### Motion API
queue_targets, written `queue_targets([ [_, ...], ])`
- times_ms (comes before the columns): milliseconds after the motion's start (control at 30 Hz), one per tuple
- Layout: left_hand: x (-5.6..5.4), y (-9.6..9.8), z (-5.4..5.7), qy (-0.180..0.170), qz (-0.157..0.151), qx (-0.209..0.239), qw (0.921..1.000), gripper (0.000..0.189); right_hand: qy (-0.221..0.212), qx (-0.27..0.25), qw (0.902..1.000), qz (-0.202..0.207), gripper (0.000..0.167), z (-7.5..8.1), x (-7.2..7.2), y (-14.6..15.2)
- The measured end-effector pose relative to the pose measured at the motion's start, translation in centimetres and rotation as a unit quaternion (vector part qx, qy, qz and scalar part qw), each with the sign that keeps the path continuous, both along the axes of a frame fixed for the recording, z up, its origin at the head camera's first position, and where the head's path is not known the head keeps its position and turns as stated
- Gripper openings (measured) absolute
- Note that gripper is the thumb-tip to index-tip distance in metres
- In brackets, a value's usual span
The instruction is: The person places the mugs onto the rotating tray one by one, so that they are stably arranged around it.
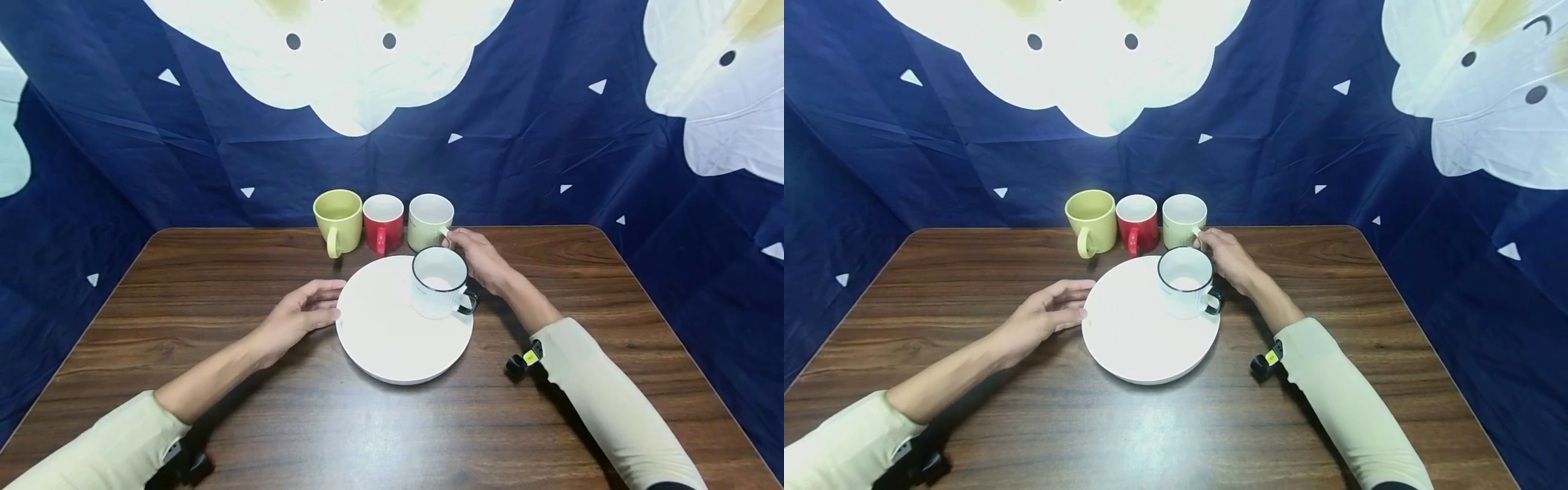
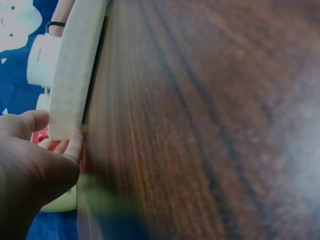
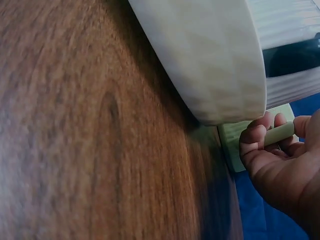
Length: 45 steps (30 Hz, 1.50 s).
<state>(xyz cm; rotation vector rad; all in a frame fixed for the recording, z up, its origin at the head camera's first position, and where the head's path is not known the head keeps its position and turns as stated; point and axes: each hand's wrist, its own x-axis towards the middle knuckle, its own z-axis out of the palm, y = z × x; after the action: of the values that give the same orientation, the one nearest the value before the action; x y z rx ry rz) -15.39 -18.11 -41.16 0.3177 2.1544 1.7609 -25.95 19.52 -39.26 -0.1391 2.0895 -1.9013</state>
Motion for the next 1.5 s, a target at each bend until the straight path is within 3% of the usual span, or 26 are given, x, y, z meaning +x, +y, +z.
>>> queue_targets([
  [200,-0.7,0.0,-0.2,-0.01,-0.007,0.028,0.9995,0.06,-0.006,0.01,0.9999,-0.005,0.032,0.0,0.2,0.0],
  [333,-1.1,0.2,-0.2,-0.015,-0.012,0.043,0.9989,0.059,0.013,0.023,0.9996,-0.008,0.033,-0.1,0.4,0.0],
  [733,-2.2,0.6,0.2,-0.014,0.004,0.02,0.9997,0.053,0.055,0.051,0.9965,-0.037,0.037,-0.3,0.3,-0.2],
  [967,-2.7,0.8,0.2,-0.009,0.01,0.006,0.9999,0.052,0.07,0.032,0.9955,-0.055,0.036,-0.7,0.9,-0.3],
  [1200,-3.2,1.0,0.2,0.002,0.013,-0.017,0.9998,0.048,0.052,-0.02,0.9961,-0.068,0.032,-0.9,1.4,-0.2],
  [1500,-4.0,1.3,0.0,0.001,0.01,0.005,0.9999,0.045,0.055,0.004,0.9943,-0.092,0.033,-1.1,2.1,0.6],
])
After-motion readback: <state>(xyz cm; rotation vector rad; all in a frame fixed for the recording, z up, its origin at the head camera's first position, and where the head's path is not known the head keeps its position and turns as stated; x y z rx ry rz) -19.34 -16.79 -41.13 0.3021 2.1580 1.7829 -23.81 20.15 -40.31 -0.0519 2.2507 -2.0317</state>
